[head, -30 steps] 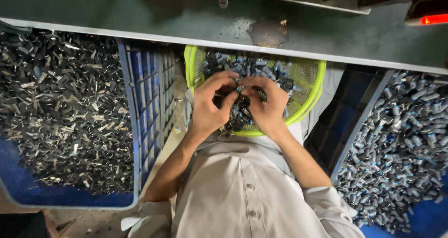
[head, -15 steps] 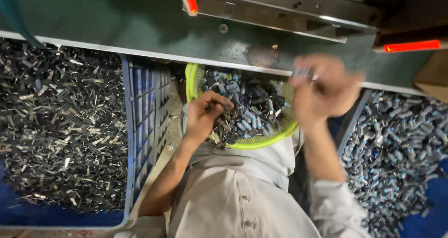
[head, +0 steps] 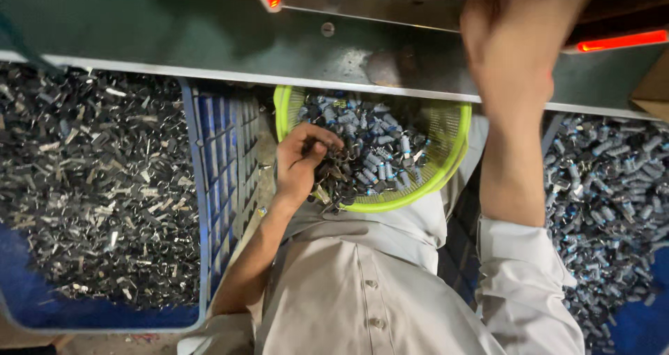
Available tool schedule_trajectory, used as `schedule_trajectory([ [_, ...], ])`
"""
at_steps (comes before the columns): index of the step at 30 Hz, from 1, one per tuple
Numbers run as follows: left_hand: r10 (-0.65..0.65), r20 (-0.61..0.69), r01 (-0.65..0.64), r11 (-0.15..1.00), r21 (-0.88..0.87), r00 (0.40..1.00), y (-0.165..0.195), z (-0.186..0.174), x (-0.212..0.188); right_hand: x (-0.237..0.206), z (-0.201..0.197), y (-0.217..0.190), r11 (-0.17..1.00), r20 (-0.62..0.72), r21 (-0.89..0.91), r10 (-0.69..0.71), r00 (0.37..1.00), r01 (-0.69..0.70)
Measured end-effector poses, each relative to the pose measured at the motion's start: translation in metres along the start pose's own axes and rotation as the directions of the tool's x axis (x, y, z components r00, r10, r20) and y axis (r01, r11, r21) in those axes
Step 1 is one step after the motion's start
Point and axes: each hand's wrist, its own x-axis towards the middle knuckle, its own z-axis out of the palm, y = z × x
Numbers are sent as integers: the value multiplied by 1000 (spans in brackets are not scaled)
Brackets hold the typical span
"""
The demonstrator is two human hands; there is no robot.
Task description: The person repeatedly picks small cylindrical components and metal rings from a green basket, attaches the components to the rings, and places the assembled keychains into a blue bin. The person occasionally adjusts the position of the basket and the bin.
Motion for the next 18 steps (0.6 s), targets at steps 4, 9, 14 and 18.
schedule_trajectory([
  [4, -28, -33, 27, 999, -18, 999, 1, -1, -1, -46, -23, -51, 934, 166, 358, -64, 984, 1],
  [9, 30, -27, -30, 999, 24, 999, 2, -3, -7, -124, 25, -111, 721, 463, 578, 97, 881, -383],
  [14, 7, -77, -6, 1000, 9, 997, 2, 0, -11, -145, 34, -115, 623, 442, 550, 347, 827, -556],
  [18, 118, -126, -121, 992, -21, 985, -4, -2, -10, -141, 32, -108, 637, 587, 470, 292, 755, -611],
])
